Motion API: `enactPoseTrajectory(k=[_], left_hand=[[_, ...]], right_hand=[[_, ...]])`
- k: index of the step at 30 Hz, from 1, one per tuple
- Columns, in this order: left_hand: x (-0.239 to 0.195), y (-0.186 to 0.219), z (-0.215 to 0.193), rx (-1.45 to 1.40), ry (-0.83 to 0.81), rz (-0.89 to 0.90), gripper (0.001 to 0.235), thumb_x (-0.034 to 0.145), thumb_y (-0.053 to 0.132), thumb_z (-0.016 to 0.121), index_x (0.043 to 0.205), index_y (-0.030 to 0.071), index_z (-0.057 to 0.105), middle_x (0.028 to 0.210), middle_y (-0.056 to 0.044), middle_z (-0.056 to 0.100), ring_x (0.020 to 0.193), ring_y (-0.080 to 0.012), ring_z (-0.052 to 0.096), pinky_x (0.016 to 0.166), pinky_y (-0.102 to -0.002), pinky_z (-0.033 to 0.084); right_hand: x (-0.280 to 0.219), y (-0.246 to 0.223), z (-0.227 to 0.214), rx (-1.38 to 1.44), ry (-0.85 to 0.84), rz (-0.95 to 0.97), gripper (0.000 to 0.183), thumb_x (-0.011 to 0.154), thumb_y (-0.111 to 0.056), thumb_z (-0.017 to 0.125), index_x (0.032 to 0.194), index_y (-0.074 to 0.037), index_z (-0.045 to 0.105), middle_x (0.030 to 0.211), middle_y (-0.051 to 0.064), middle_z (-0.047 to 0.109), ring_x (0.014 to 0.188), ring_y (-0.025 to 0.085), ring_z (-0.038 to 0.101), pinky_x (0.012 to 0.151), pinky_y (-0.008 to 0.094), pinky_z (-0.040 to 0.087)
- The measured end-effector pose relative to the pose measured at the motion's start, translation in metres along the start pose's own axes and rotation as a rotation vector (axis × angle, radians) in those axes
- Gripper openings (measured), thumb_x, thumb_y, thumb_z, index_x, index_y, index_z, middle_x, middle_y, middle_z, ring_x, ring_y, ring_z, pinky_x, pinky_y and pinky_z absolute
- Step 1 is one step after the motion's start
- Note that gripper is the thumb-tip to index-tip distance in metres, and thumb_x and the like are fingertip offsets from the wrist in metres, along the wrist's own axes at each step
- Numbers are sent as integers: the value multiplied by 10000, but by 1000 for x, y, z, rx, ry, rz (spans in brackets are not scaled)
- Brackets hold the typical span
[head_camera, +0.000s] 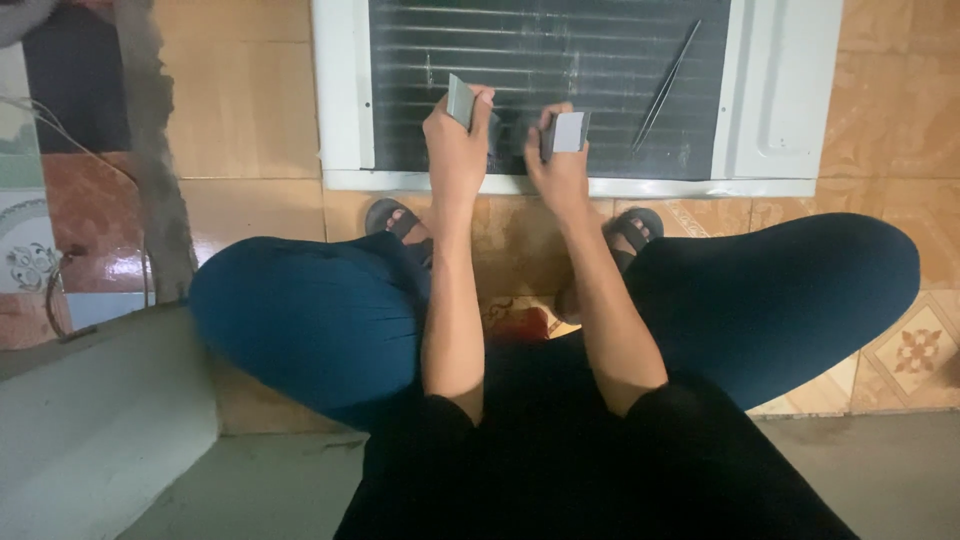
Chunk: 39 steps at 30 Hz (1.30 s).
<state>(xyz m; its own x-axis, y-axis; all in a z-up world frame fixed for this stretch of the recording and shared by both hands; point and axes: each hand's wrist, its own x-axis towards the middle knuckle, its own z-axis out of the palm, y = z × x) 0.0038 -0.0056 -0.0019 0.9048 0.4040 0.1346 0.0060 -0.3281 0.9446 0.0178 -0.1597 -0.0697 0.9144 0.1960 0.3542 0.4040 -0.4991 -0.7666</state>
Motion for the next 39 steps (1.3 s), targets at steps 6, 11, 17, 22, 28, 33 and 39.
enactPoseTrajectory(k=[6, 11, 17, 22, 28, 33, 39], left_hand=[[1, -1, 0, 12, 3, 16, 156, 956, 127, 624, 969, 14, 730, 877, -87, 757, 708, -168, 670, 680, -306, 540], [0, 2, -1, 32, 19, 50, 132, 948, 99, 627, 958, 7, 722, 879, -93, 758, 720, -188, 692, 701, -316, 554], [4, -3, 0, 7, 21, 22, 175, 964, 147, 615, 978, 18, 733, 890, -89, 768, 735, -180, 699, 704, -313, 560], [1, 1, -1, -41, 36, 52, 157, 963, 132, 608, 982, 24, 719, 896, -71, 760, 741, -183, 680, 729, -313, 557], [3, -5, -3, -6, 57, 13, 165, 964, 132, 610, 973, 19, 729, 902, -77, 777, 762, -186, 722, 727, -309, 578], [4, -6, -6, -37, 189, 64, 143, 986, 119, 602, 996, 17, 700, 951, -82, 751, 807, -190, 698, 785, -312, 570], [5, -8, -6, -6, 188, 66, 173, 1000, 158, 589, 1013, 27, 703, 926, -93, 733, 795, -196, 679, 763, -328, 554]], right_hand=[[12, -23, 0, 70, -6, 52, 276, 933, 58, 586, 1140, -75, 460, 947, 94, 556, 778, 221, 573, 736, 378, 509], [19, -28, 8, 61, 12, -21, 204, 933, 116, 553, 1052, -32, 480, 771, 87, 548, 616, 181, 497, 584, 336, 470], [19, 0, 4, 275, 162, 25, 291, 1001, 81, 508, 1153, -123, 366, 950, 68, 464, 702, 150, 535, 577, 290, 501], [12, -15, -6, 322, 101, 115, 266, 960, 91, 518, 1091, -106, 397, 931, 77, 480, 640, 141, 545, 537, 282, 498], [14, -17, -2, 28, 74, -19, 219, 921, 88, 559, 1070, -42, 464, 940, 89, 463, 797, 221, 461, 736, 370, 444], [16, -31, 1, 64, 12, 76, 284, 910, 101, 583, 1128, -55, 489, 862, 88, 591, 678, 193, 569, 646, 349, 496], [18, -22, 12, -44, -29, -141, 370, 848, 176, 592, 1120, -44, 471, 764, 111, 626, 568, 213, 608, 515, 374, 499]])
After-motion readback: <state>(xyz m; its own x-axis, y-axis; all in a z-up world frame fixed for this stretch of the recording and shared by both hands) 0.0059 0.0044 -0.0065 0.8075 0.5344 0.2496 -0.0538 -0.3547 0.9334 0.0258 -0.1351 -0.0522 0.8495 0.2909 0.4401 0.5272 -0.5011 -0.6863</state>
